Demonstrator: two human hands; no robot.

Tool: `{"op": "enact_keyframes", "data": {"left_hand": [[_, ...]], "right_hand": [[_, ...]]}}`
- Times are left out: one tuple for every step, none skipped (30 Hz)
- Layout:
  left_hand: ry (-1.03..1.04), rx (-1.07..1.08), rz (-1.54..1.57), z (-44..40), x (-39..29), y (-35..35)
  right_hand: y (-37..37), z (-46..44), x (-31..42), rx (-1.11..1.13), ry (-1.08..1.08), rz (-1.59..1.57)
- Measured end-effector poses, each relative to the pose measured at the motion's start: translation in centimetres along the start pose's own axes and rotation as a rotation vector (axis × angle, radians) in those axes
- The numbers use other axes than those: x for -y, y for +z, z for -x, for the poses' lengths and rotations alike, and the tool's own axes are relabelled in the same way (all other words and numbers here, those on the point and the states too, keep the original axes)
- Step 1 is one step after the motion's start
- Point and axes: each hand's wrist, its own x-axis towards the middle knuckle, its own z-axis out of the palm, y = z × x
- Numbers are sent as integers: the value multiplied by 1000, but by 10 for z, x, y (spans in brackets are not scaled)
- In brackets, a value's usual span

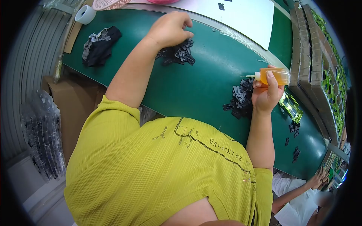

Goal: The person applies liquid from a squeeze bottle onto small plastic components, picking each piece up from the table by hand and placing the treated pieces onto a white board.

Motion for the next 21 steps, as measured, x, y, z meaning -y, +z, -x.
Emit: {"op": "enact_keyframes", "data": {"left_hand": [[-28,-67,-32,-1,2,-2],[-71,-28,-52,-3,5,-2],[-72,7,-38,-5,8,0],[-73,42,-25,-7,10,3],[-73,77,-13,-8,12,7],[-78,78,26,-7,10,9],[-84,95,44,-6,7,8],[-89,112,63,-5,4,7],[-94,129,81,-5,1,6],[-77,107,101,-5,1,7],[-60,85,121,-5,3,7],[-44,63,140,-4,0,5],[-91,80,269,-3,-4,1],[-137,98,398,-1,-9,-4],[-183,118,527,3,-16,-9],[-171,138,689,5,-20,-8],[-159,162,852,7,-24,-7],[-146,189,1017,9,-28,-3],[-146,257,1084,12,-35,3],[-145,322,1149,15,-44,11],[-142,384,1211,16,-52,18]], "right_hand": [[0,0,0,0,1,-2],[-1,0,0,8,5,-1],[-2,0,-1,17,8,1],[-2,-1,-1,26,10,2],[-1,-1,-1,28,6,3],[0,-1,-1,27,4,5],[-1,-1,-1,25,2,9],[-1,0,-1,24,7,6],[-3,0,-1,23,11,3],[-3,-1,-1,24,14,0],[-3,-1,-1,24,10,1],[-3,-1,-2,25,6,2],[-3,-1,-2,25,2,3],[-3,-2,-1,27,1,-1],[-2,-1,0,27,1,-4],[-1,-1,0,26,1,-6],[-1,0,0,26,3,-17],[-2,-1,-1,24,5,-25],[-3,-1,-1,21,7,-32],[-3,0,-1,17,5,-36],[-3,0,-1,19,4,-39]]}}
